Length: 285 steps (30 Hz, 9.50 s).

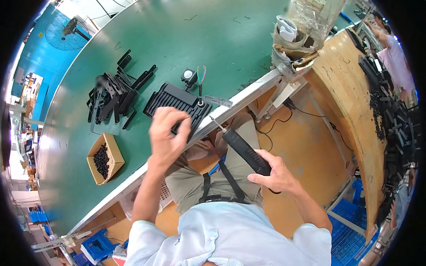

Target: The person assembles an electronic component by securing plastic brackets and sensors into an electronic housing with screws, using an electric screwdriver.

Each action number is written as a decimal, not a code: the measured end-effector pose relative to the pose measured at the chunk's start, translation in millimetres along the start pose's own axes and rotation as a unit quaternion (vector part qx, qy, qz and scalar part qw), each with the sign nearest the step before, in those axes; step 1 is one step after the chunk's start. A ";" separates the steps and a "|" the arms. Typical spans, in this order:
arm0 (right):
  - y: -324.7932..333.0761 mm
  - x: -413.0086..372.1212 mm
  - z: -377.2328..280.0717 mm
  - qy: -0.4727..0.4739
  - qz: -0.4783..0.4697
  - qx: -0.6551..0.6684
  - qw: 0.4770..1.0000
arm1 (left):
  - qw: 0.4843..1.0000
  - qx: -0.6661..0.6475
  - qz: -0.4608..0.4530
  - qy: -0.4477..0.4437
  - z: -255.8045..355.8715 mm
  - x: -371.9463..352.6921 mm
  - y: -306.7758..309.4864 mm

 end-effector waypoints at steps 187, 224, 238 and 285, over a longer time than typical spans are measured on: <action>23.7 51.6 -50.1 0.208 0.092 -0.490 0.842 | 0.989 0.129 0.057 0.035 -13.8 -54.2 -28.1; -22.4 -38.9 95.1 -0.146 0.131 0.224 0.955 | 0.958 -0.201 -0.067 0.193 -124.7 -35.9 55.1; -29.0 -43.0 113.9 -0.178 0.117 0.249 0.945 | 0.949 -0.167 -0.175 0.204 -162.1 6.9 27.9; -65.0 0.5 28.1 -0.022 -0.133 0.045 0.990 | 0.909 0.319 0.016 0.267 -176.5 -120.7 261.4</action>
Point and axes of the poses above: each hand's wrist, its own x-axis towards the middle knuckle, its own y-axis out of the back of the hand, z = x × y, the point moved 6 cm from there along x, towards the middle knuckle, and after that the axes turned 1 degree about x, right-handed, at the moved point
